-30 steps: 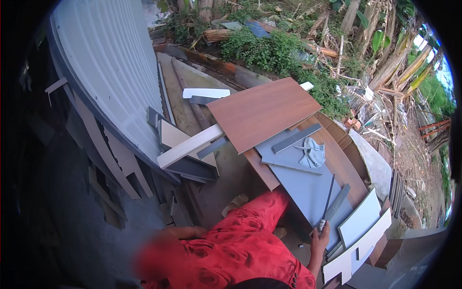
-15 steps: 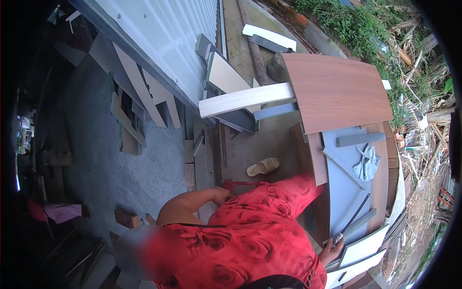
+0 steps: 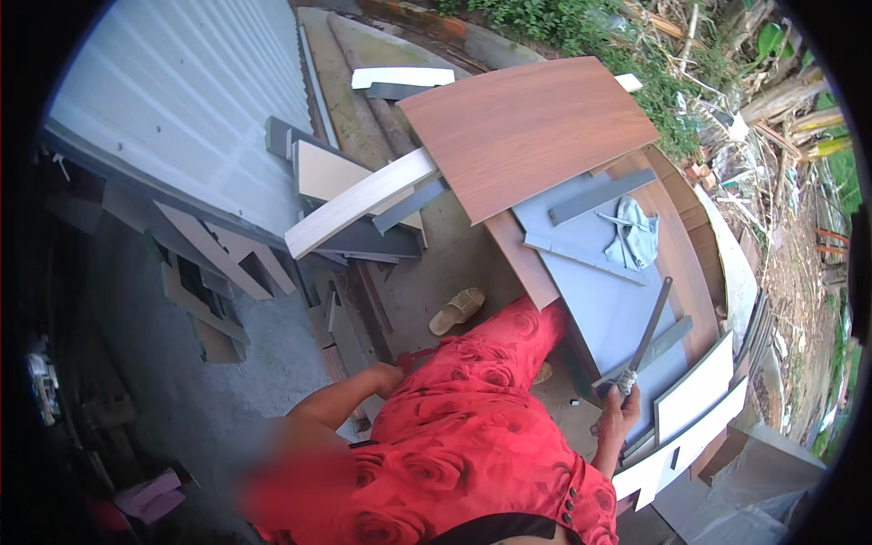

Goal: The person cuts plastic strips using a small saw blade, wipes shaped panels with a cloth, and aligns the strips against the panels by hand.

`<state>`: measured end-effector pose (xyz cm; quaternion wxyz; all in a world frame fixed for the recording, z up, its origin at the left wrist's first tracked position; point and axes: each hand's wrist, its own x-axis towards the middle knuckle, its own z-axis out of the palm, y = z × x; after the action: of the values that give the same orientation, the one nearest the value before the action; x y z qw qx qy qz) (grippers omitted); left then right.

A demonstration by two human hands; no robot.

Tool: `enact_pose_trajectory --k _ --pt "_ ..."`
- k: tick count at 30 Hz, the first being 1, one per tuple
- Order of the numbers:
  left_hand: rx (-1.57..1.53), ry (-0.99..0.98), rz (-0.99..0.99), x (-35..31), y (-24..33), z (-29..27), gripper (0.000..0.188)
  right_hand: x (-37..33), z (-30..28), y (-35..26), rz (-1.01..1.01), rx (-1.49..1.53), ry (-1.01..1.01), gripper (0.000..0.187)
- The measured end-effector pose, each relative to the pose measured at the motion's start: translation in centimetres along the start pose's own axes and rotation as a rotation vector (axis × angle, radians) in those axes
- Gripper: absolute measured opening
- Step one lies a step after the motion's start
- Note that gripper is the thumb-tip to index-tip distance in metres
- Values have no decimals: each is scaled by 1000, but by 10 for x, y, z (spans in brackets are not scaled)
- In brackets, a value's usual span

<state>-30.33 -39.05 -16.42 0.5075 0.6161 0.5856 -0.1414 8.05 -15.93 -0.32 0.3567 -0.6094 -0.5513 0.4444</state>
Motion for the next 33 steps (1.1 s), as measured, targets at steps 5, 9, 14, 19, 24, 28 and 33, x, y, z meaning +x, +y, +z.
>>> enact_pose_trajectory --k 5,9,14,19,24,28,33 --pt "439 -121 39 41 -5 -16 59 -20 -6 -26 -76 -27 100 35" --pt "877 557 612 141 -88 -17 53 -34 -13 -15 -56 -44 100 26" --pt "947 436 747 197 -44 -110 52 -80 -28 15 -41 -98 268 28" --pt "929 367 678 199 -29 -149 51 -105 -24 36 11 -79 250 31" --pt "863 316 564 185 -25 -161 49 -116 -22 36 11 -144 261 29" --pt "803 272 469 156 3 -169 48 -116 -11 45 -65 -155 208 27" --pt "699 268 308 87 79 -188 47 -121 -18 40 -84 -175 278 28"
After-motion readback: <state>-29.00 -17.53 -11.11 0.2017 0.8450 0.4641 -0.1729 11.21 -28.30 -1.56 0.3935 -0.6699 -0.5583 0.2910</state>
